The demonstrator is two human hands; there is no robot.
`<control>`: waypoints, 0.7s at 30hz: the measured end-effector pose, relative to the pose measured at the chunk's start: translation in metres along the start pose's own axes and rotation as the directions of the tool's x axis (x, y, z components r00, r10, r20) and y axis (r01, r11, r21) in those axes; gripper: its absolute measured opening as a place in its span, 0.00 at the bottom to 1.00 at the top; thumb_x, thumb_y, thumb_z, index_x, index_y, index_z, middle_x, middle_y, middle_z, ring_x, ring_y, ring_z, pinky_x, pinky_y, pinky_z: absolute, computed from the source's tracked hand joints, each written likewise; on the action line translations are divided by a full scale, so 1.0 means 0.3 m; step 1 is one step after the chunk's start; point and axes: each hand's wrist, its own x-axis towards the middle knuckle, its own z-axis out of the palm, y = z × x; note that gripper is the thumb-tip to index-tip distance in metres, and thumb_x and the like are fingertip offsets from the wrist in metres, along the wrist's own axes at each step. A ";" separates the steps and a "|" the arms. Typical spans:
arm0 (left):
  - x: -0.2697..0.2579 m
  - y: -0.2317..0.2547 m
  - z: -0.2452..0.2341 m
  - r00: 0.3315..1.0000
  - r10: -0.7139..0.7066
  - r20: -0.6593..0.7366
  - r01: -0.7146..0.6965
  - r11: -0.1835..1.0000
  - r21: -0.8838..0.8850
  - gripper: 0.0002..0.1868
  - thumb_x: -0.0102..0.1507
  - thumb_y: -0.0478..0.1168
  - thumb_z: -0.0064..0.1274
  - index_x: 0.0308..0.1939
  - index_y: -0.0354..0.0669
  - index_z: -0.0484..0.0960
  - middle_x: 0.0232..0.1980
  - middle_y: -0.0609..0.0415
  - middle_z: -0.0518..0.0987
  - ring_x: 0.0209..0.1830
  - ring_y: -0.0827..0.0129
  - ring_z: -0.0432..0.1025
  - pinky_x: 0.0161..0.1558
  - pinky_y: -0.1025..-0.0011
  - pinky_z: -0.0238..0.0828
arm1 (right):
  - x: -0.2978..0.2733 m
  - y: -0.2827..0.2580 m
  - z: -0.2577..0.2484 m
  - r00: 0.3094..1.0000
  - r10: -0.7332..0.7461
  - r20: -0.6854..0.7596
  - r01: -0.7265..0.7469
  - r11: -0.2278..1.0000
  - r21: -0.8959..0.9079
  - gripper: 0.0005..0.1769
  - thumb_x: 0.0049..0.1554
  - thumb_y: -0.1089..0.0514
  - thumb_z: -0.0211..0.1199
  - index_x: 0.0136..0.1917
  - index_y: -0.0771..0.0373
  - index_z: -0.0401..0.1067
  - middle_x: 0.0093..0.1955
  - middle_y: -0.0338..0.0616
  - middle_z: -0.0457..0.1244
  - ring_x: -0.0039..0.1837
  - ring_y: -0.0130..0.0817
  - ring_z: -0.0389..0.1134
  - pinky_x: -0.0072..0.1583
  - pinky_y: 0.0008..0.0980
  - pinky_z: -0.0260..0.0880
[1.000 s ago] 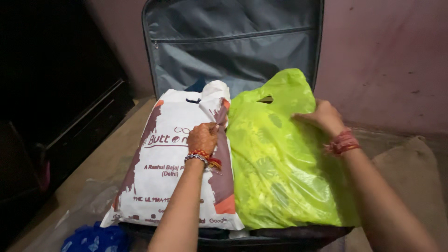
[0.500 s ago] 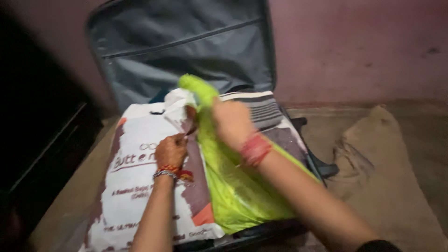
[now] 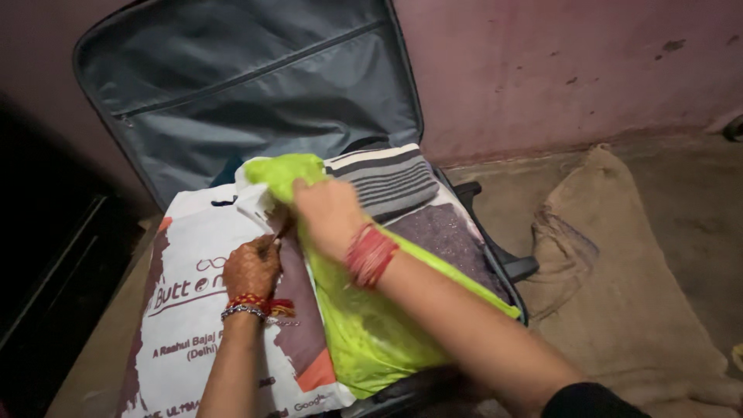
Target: The person packs bags and clothes into a suitcase, flattening them by hand to create space.
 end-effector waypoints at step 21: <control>0.099 0.018 -0.079 0.984 0.068 -0.166 -0.087 0.990 -0.109 0.21 0.57 0.52 0.62 0.49 0.46 0.87 0.46 0.44 0.85 0.47 0.51 0.78 0.54 0.57 0.70 | -0.033 0.555 -0.108 0.680 0.519 0.518 -0.629 0.776 0.048 0.35 0.45 0.37 0.75 0.58 0.63 0.78 0.54 0.59 0.73 0.56 0.53 0.75 0.59 0.45 0.71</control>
